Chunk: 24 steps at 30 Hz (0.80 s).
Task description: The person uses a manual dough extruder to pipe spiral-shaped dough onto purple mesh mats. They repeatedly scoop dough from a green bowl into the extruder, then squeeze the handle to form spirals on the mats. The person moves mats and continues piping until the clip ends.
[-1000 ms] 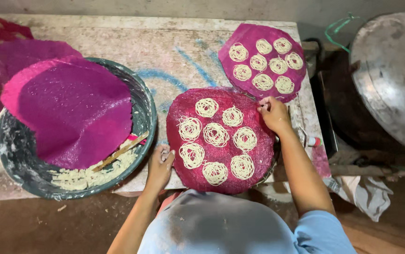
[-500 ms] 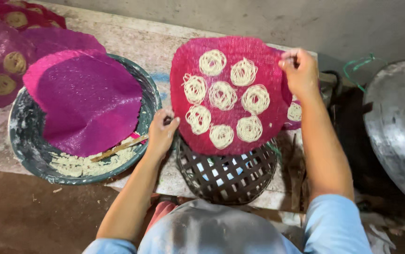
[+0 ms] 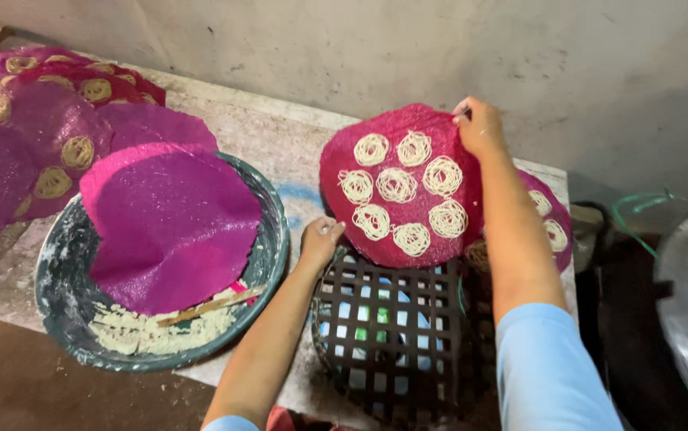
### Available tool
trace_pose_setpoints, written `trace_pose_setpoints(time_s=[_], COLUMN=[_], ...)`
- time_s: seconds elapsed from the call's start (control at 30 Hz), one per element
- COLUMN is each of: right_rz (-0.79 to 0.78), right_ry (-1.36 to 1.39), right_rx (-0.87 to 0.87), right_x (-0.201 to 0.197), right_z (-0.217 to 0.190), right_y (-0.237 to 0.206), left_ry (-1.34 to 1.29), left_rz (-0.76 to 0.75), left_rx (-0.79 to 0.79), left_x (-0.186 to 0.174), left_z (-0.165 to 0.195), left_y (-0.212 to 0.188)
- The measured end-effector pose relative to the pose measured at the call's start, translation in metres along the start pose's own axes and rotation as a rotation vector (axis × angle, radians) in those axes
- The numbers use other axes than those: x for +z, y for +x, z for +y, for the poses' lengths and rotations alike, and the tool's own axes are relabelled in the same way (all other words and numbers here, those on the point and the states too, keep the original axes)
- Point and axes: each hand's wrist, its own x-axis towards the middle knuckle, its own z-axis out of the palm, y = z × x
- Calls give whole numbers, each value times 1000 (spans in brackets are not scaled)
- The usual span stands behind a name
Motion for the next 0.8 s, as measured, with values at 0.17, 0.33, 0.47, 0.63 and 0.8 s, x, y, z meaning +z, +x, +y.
trace_pose_setpoints(time_s=[0.17, 0.33, 0.47, 0.63, 0.8], right_rz=[53, 175, 101, -181, -9], right_ry=[-119, -262, -88, -164, -174], right_rx=[35, 24, -16, 3, 216], right_x=[44, 62, 45, -41, -89], right_z=[-28, -38, -15, 15, 20], right_y=[7, 2, -52, -205, -367], left_ry=[-49, 93, 86, -82, -119], left_rz=[51, -23, -287, -590, -659], left_rx=[-90, -158, -151, -332, -401], left_x=[8, 9, -15, -40, -57], left_z=[-5, -11, -30, -52, -51], left_y=[17, 21, -14, -57, -76])
